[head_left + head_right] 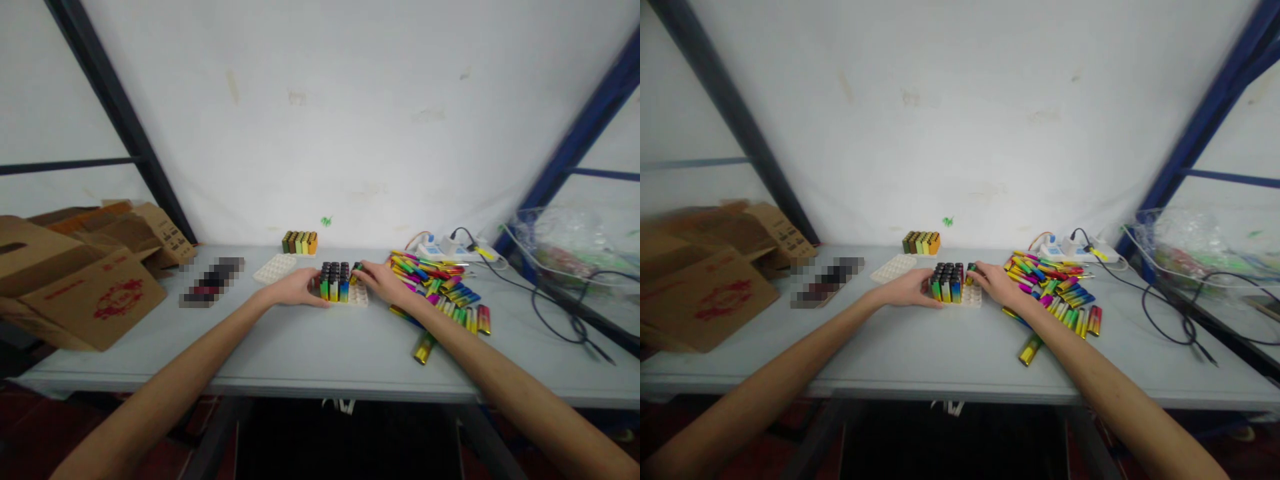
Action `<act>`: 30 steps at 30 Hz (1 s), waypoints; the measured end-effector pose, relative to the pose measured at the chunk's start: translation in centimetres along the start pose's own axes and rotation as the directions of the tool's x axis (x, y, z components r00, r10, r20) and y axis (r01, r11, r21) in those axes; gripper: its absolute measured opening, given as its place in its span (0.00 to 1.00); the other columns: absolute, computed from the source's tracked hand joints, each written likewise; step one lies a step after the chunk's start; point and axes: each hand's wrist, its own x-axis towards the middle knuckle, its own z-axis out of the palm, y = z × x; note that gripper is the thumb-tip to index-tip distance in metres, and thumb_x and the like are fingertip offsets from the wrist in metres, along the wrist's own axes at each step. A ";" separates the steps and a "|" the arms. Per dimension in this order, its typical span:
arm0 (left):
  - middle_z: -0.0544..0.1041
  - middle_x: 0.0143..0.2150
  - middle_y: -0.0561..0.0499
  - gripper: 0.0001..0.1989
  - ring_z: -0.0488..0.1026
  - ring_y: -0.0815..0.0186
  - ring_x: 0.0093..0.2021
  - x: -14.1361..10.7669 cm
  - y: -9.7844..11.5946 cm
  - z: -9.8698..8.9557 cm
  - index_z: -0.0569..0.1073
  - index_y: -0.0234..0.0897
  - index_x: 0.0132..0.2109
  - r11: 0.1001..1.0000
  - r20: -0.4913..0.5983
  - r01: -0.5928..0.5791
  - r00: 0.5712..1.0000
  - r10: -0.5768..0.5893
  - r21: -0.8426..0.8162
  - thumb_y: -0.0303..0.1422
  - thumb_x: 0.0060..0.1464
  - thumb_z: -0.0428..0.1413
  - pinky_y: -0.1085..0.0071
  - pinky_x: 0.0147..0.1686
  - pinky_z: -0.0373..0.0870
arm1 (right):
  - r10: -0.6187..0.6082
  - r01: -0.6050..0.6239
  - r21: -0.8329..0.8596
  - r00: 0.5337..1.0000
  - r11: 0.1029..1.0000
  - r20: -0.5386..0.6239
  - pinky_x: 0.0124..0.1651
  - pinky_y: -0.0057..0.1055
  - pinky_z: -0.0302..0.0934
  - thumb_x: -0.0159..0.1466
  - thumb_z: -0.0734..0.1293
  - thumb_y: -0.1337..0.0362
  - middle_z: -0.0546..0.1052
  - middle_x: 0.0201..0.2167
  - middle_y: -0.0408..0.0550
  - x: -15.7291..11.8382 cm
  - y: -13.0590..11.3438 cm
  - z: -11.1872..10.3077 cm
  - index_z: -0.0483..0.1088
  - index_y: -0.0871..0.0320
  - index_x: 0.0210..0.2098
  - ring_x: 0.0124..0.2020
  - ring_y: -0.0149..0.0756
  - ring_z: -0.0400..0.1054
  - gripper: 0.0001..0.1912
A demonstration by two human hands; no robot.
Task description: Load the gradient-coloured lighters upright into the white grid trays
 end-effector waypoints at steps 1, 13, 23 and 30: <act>0.77 0.37 0.49 0.31 0.73 0.59 0.33 0.0 0.0 0.0 0.73 0.35 0.44 1.000 0.006 0.005 1.000 -0.005 -0.006 0.56 0.44 0.67 0.68 0.30 0.63 | -0.001 0.001 0.004 1.000 1.000 0.018 0.32 0.28 0.55 0.74 0.60 0.54 0.73 0.28 0.45 0.0 0.0 0.0 0.67 0.57 0.35 0.28 0.35 0.66 0.16; 0.78 0.37 0.50 0.30 0.73 0.60 0.34 -0.1 0.3 -0.1 0.74 0.36 0.45 0.999 0.027 0.016 1.000 -0.015 -0.049 0.55 0.45 0.66 0.69 0.30 0.64 | -0.005 0.017 -0.072 0.987 0.997 0.163 0.37 0.30 0.61 0.71 0.66 0.60 0.81 0.35 0.53 0.1 -1.5 -1.2 0.77 0.63 0.39 0.32 0.37 0.72 0.12; 0.79 0.38 0.49 0.32 0.74 0.59 0.35 0.0 0.1 0.2 0.75 0.35 0.46 0.998 0.031 0.016 0.999 -0.014 -0.061 0.56 0.44 0.66 0.69 0.31 0.66 | 0.166 -0.138 -0.417 0.986 0.898 0.030 0.50 0.33 0.62 0.72 0.62 0.62 0.81 0.44 0.59 -0.3 3.7 -5.1 0.79 0.63 0.45 0.44 0.42 0.75 0.15; 0.80 0.40 0.48 0.32 0.75 0.59 0.36 0.0 0.2 0.2 0.75 0.36 0.49 0.999 0.023 0.000 1.000 0.001 -0.047 0.55 0.45 0.66 0.69 0.32 0.66 | 0.410 -0.336 -0.618 0.912 0.711 -0.023 0.50 0.35 0.62 0.72 0.61 0.64 0.79 0.47 0.65 -0.9 5.9 -5.2 0.74 0.65 0.52 0.48 0.46 0.74 0.16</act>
